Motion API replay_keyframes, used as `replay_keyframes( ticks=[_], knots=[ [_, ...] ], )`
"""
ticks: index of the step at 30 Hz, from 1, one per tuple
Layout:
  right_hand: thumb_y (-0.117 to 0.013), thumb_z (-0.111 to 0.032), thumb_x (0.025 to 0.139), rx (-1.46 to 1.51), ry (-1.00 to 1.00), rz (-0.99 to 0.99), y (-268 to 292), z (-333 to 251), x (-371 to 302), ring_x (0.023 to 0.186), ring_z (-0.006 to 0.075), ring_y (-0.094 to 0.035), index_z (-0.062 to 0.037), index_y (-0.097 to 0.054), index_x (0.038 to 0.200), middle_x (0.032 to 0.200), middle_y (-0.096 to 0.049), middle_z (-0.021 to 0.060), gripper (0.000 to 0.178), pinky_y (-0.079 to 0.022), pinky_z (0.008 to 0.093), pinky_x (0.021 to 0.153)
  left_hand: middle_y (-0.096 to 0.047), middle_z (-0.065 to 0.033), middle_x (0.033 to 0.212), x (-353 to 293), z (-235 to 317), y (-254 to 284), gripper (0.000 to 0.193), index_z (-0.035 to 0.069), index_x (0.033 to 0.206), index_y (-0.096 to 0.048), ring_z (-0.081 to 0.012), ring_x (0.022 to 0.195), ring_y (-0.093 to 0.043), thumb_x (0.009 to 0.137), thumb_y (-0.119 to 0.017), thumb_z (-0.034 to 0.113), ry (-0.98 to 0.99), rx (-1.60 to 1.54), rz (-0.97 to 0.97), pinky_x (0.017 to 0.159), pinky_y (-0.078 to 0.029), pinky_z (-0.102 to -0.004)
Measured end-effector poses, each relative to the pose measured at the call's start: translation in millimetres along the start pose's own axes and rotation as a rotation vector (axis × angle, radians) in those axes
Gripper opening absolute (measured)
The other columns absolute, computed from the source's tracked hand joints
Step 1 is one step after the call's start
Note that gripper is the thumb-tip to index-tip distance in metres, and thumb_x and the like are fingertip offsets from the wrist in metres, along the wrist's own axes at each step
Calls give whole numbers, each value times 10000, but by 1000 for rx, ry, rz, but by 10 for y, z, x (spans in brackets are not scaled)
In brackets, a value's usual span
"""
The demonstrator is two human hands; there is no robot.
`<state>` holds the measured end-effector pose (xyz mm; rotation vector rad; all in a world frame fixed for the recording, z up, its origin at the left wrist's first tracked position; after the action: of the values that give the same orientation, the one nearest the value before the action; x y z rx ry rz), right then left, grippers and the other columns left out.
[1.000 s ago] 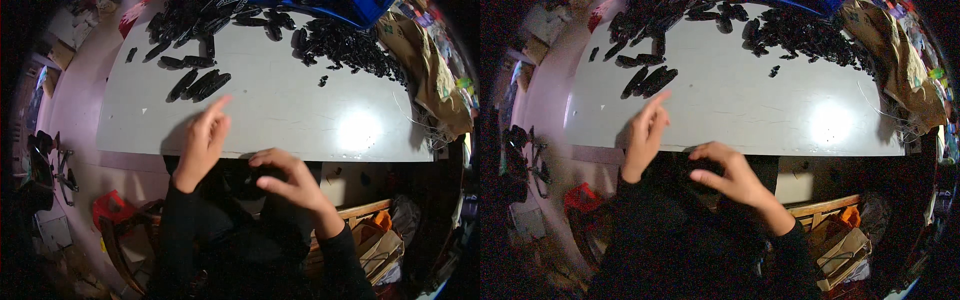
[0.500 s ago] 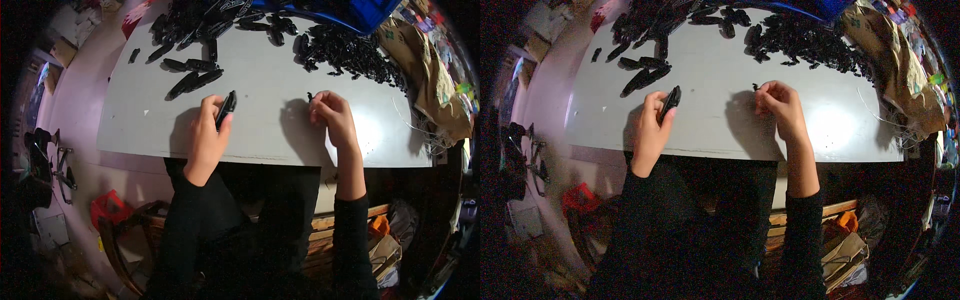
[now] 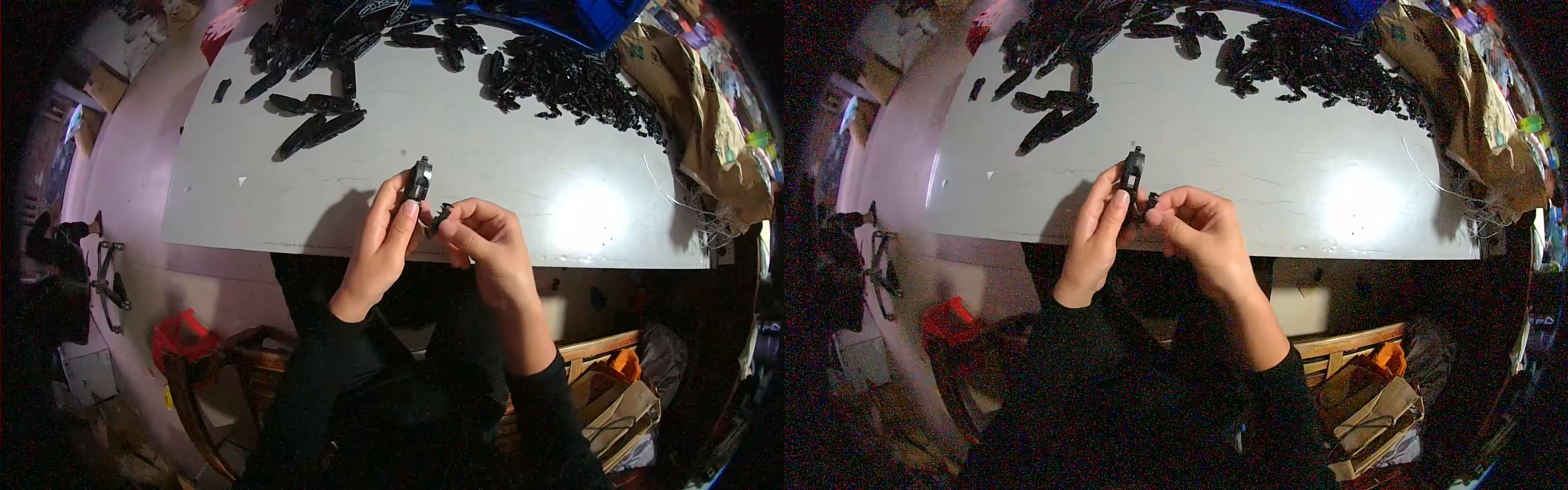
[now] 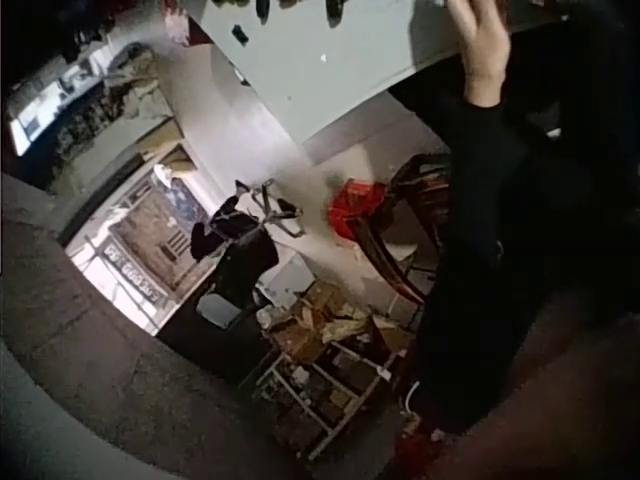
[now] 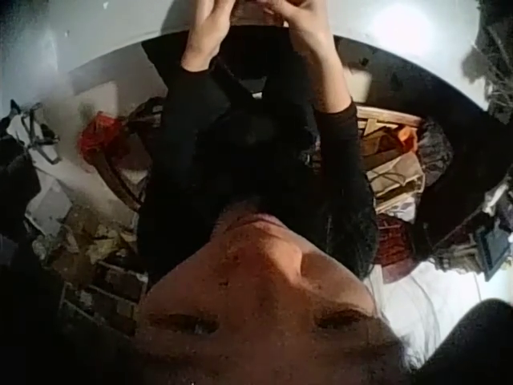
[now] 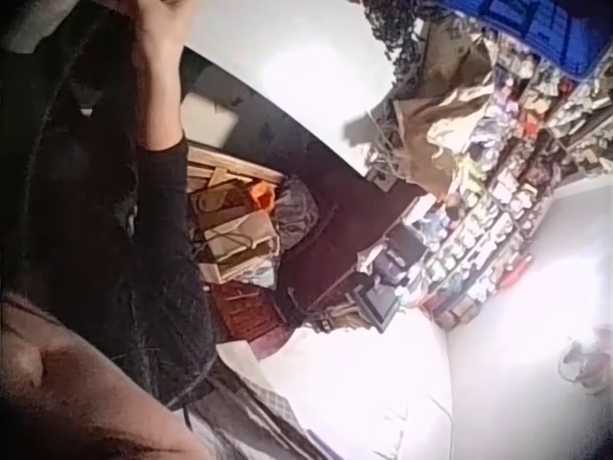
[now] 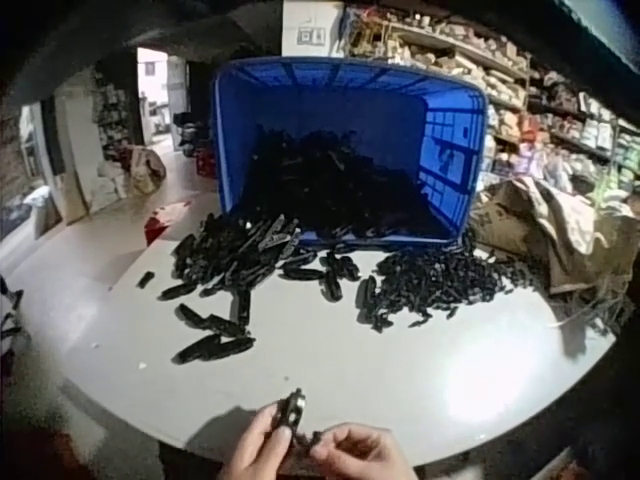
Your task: Manually assemble small black plastic components at a workstation.
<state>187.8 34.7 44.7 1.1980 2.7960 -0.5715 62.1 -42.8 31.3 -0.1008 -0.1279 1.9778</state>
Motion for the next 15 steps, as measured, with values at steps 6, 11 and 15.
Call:
replay_keyframes(
  ticks=[6, 11, 15],
  knots=[
    [-571, -59, 823, -92, 55, -31, -64, -14, -13, 528, 55, -486, -11, -548, 835, 714, -568, 10, 55, -379, 175, 475, -504, -45, 1097, -33, -9, 32, 507, 33, 1388, -235, -89, 846, -486, 972, -293, 318, 33, 82, -86, 768, -406, -215],
    [-582, -48, 829, -395, 131, -48, -68, -127, -7, 597, 38, -478, 12, -551, 964, 758, -548, 2, 151, -379, 172, 495, -268, -236, 1395, -16, 0, 17, 521, -35, 1380, -168, -284, 1305, -280, 949, -385, 162, -274, 279, -221, 1036, -241, -338],
    [-612, -77, 825, -348, 165, -28, -113, -189, 8, 595, 43, -476, 7, -552, 960, 767, -547, 2, 170, -383, 175, 508, -261, -164, 1416, -1, 49, 20, 559, -32, 1388, -171, -216, 1313, -233, 951, -398, 232, -151, 156, -267, 1057, -186, -312]
  ],
)
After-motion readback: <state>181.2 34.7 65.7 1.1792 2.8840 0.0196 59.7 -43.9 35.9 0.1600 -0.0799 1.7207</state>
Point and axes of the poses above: each hand's wrist, its own x-axis towards the middle knuckle, its own y-axis out of the back of the hand, z = x × y, the point moved 1 cm from there along x, towards the middle knuckle
